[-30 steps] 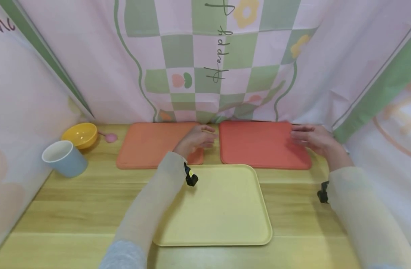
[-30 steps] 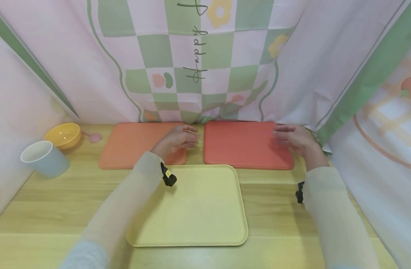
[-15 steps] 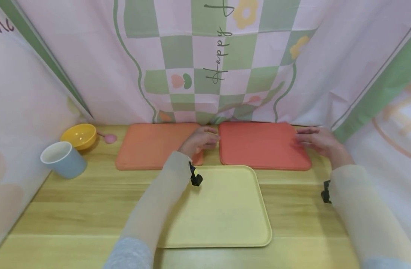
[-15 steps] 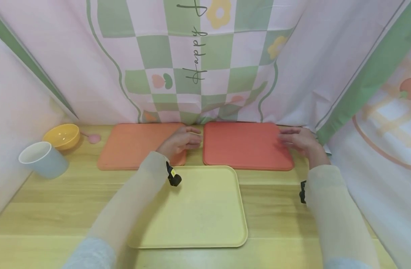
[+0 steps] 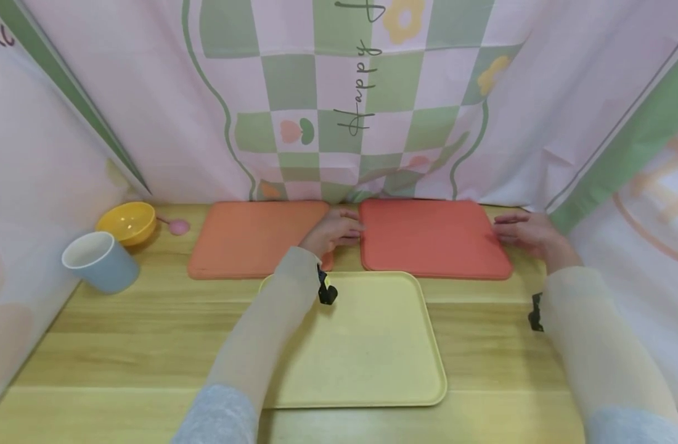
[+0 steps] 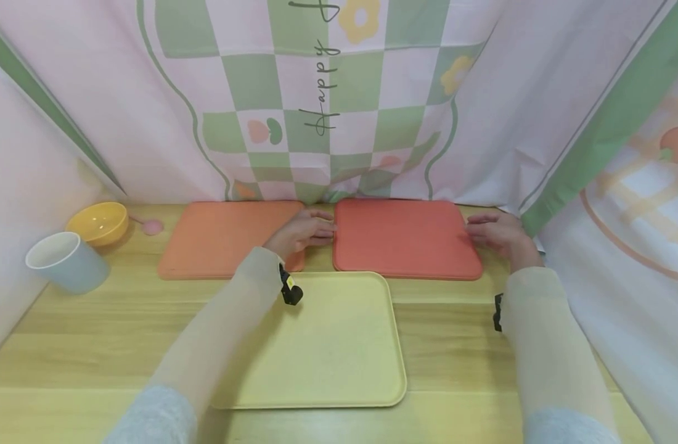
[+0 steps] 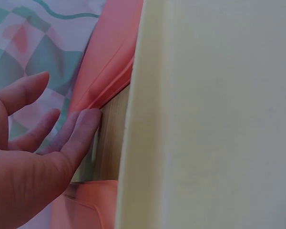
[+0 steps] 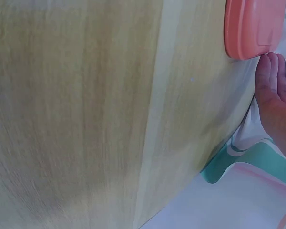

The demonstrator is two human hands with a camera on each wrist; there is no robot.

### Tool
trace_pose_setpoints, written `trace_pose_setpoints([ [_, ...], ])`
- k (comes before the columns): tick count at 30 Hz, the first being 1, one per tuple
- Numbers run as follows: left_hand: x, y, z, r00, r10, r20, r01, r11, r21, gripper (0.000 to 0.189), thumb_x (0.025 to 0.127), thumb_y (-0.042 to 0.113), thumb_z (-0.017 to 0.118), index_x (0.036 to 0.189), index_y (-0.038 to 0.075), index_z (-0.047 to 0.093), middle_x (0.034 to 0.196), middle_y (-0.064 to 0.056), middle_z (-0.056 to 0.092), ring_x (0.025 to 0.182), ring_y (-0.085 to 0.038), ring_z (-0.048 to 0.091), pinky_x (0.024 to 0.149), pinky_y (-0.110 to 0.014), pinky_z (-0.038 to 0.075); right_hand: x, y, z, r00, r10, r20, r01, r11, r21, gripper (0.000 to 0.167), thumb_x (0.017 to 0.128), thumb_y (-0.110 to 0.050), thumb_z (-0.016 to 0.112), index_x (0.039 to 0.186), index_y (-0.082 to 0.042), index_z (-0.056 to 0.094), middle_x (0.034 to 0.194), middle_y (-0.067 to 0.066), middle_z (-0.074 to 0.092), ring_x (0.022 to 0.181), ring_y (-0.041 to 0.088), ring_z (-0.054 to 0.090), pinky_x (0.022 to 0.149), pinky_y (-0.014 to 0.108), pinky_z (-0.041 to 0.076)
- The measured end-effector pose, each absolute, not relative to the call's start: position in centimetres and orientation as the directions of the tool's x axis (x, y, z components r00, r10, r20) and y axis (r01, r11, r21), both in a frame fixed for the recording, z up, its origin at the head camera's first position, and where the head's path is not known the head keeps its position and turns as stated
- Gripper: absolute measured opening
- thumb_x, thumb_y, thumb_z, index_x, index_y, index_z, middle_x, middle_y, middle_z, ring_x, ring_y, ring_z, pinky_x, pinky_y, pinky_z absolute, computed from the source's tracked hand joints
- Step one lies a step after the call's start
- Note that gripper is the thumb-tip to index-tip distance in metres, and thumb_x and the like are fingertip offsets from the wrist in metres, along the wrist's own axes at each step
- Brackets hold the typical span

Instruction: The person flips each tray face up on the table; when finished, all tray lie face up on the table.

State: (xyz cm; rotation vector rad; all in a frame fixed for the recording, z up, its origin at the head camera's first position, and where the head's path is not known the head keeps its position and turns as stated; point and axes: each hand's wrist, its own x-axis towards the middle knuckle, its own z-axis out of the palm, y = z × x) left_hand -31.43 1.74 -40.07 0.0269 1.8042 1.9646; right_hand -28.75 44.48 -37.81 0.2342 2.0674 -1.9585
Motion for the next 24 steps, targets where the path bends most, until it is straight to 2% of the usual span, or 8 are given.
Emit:
trace_pose_setpoints([
  [11,-31.8,1.6,-40.4,-0.884,0.345,-0.317,-0.348,-0.031,0.937,0.049,0.095,-0.002,0.068,0.139,-0.007,0.049,0.105,-0.008,0.059,0.100,-0.028,0.061,0.102,-0.043,0.052,-28.9,44.6,-38.2,-0.940,-0.079,-0.332,0.320,0.134,-0.938,0.032,0.100,0.004,0.059,0.085,-0.022,0.071,0.084,-0.005,0.074,0.080,0.007,0.072,0.079,0.022,0.059],
  [14,-31.8,1.6,-40.5,-0.883,0.344,-0.320,-0.350,-0.026,0.936,0.050,0.095,-0.001,0.069,0.140,-0.006,0.049,0.110,-0.010,0.060,0.104,-0.030,0.061,0.102,-0.043,0.052,-29.0,44.6,-38.4,-0.939,-0.079,-0.334,0.319,0.160,-0.934,0.023,0.100,0.003,0.059,0.093,-0.017,0.068,0.085,-0.007,0.073,0.081,0.006,0.071,0.080,0.022,0.059],
  [16,-31.7,1.6,-40.4,-0.884,0.342,-0.319,-0.347,-0.022,0.938,0.050,0.095,0.000,0.069,0.140,-0.005,0.049,0.112,-0.011,0.060,0.106,-0.030,0.062,0.102,-0.043,0.052,-29.0,44.5,-38.5,-0.941,-0.062,-0.332,0.315,0.194,-0.929,0.014,0.100,0.002,0.060,0.109,-0.008,0.065,0.084,-0.009,0.072,0.081,0.003,0.071,0.081,0.020,0.058],
  [17,-31.7,1.6,-40.4,-0.886,0.339,-0.317,-0.345,-0.022,0.938,0.050,0.095,-0.001,0.069,0.140,-0.006,0.049,0.113,-0.011,0.061,0.107,-0.031,0.062,0.102,-0.043,0.052,-29.0,44.3,-38.5,-0.942,-0.052,-0.330,0.312,0.218,-0.925,0.019,0.100,0.001,0.060,0.119,-0.001,0.061,0.084,-0.011,0.072,0.080,0.001,0.070,0.081,0.020,0.058],
  [20,-31.4,1.7,-40.4,-0.891,0.332,-0.310,-0.331,-0.005,0.944,0.046,0.093,-0.003,0.069,0.136,-0.008,0.051,0.112,-0.011,0.059,0.107,-0.030,0.063,0.102,-0.042,0.052,-28.8,43.9,-38.4,-0.943,0.006,-0.333,0.316,0.332,-0.889,0.055,0.100,-0.007,0.062,0.145,0.014,0.037,0.082,-0.019,0.067,0.080,-0.006,0.065,0.081,0.017,0.056],
  [22,-31.3,1.8,-40.5,-0.895,0.320,-0.310,-0.322,0.019,0.947,0.043,0.093,-0.004,0.069,0.132,-0.008,0.053,0.111,-0.009,0.059,0.106,-0.029,0.064,0.102,-0.040,0.052,-28.8,43.5,-38.3,-0.940,0.046,-0.338,0.327,0.402,-0.856,0.071,0.100,-0.012,0.064,0.152,0.015,0.024,0.083,-0.022,0.061,0.081,-0.008,0.061,0.082,0.016,0.055],
  [24,-31.2,2.0,-40.6,-0.899,0.310,-0.308,-0.312,0.038,0.949,0.041,0.092,-0.004,0.069,0.130,-0.009,0.054,0.110,-0.008,0.058,0.106,-0.028,0.065,0.101,-0.038,0.052,-28.8,43.1,-38.2,-0.935,0.079,-0.346,0.345,0.432,-0.833,0.077,0.099,-0.014,0.066,0.154,0.013,0.020,0.083,-0.022,0.058,0.081,-0.007,0.058,0.084,0.016,0.054],
])
